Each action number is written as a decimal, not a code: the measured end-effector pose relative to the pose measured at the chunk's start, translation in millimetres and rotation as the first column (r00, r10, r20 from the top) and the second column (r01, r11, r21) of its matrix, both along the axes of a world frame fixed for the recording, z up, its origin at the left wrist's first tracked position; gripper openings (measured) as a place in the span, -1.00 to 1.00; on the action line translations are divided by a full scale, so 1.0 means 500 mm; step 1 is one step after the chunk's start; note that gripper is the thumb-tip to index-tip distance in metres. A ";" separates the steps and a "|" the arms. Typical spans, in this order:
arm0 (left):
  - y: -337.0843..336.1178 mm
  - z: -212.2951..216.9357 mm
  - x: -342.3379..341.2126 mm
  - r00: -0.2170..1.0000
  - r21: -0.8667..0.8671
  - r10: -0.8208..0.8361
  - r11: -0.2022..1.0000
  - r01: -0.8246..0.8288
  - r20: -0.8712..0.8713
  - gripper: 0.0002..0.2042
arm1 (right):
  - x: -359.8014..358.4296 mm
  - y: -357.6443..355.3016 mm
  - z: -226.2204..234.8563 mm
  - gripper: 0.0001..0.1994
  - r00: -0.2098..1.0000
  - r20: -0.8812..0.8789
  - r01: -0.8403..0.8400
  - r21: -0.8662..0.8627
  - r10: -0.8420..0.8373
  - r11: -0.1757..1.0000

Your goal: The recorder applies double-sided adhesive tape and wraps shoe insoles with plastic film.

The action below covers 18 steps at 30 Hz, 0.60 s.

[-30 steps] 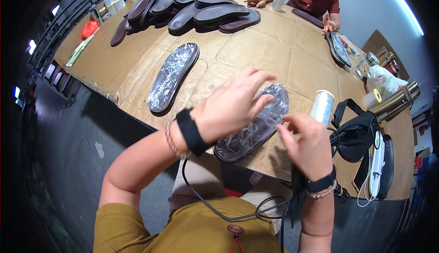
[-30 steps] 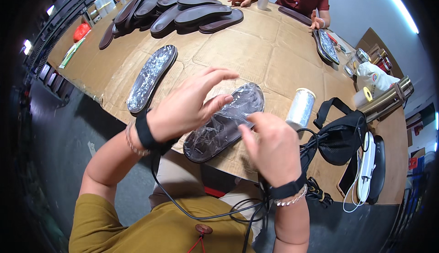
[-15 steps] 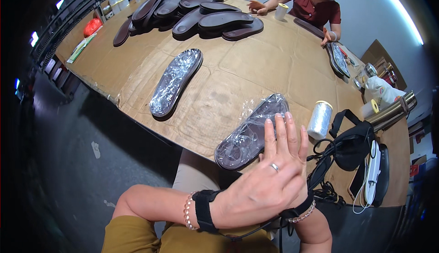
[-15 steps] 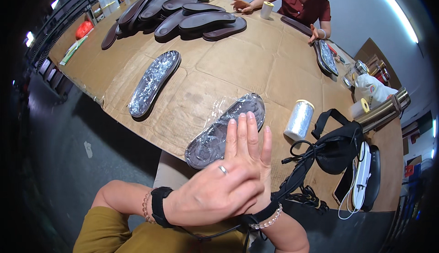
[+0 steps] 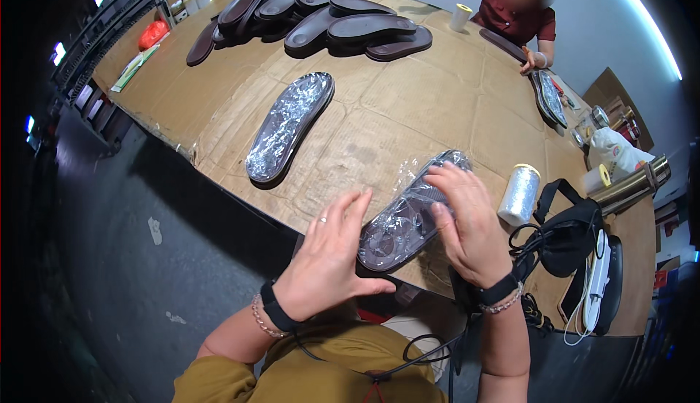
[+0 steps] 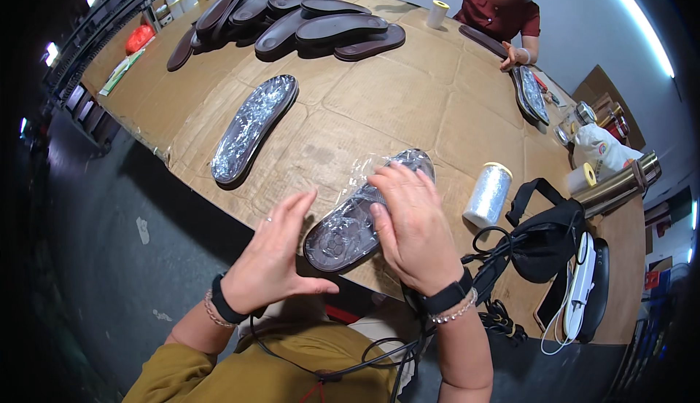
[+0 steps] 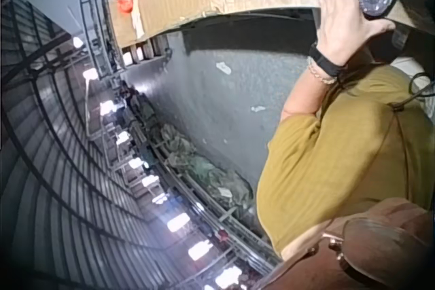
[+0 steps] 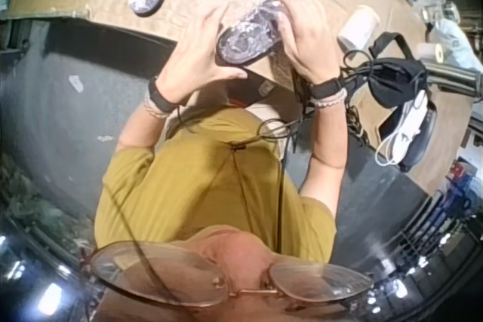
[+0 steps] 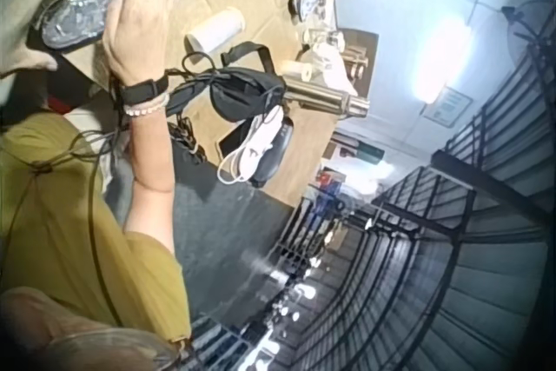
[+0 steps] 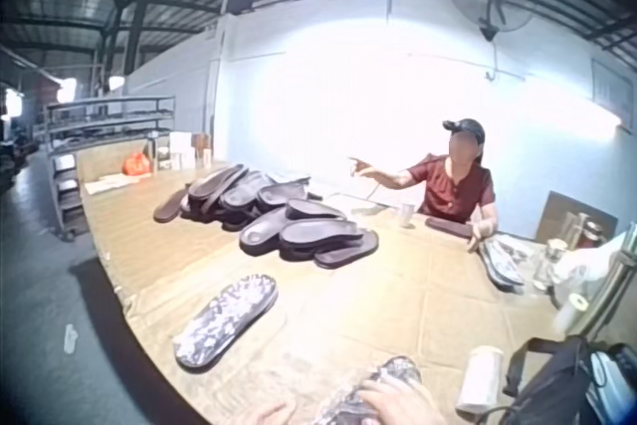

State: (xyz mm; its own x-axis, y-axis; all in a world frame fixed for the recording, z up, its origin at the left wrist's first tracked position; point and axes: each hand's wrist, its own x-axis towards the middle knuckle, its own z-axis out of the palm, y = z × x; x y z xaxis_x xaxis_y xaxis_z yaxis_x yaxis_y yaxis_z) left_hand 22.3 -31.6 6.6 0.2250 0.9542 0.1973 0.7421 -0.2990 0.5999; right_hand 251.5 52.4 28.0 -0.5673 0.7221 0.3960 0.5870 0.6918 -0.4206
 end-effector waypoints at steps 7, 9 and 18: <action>0.001 -0.051 0.023 0.999 -0.018 0.031 0.999 -0.032 -0.018 0.16 | -0.023 0.035 -0.042 -0.50 0.986 0.168 -0.013 0.070 0.001 0.997; 0.007 -0.057 0.019 1.000 -0.057 0.012 0.998 -0.011 0.018 0.12 | -0.026 0.035 -0.030 -0.51 0.989 0.146 -0.009 0.023 0.006 1.000; 0.030 -0.063 -0.021 0.990 -0.125 -0.020 0.991 0.038 0.141 -0.05 | 0.000 0.044 -0.003 -0.85 0.990 0.010 -0.142 -0.069 0.143 0.987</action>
State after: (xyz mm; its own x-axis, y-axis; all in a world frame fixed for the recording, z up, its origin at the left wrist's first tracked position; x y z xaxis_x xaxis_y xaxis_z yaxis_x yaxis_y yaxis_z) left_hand 11.6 -16.8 -25.0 0.2321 0.9669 0.1063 0.6410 -0.2343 0.7309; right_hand 251.6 74.6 26.3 -0.6719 0.6580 0.3400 0.4905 0.7393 -0.4613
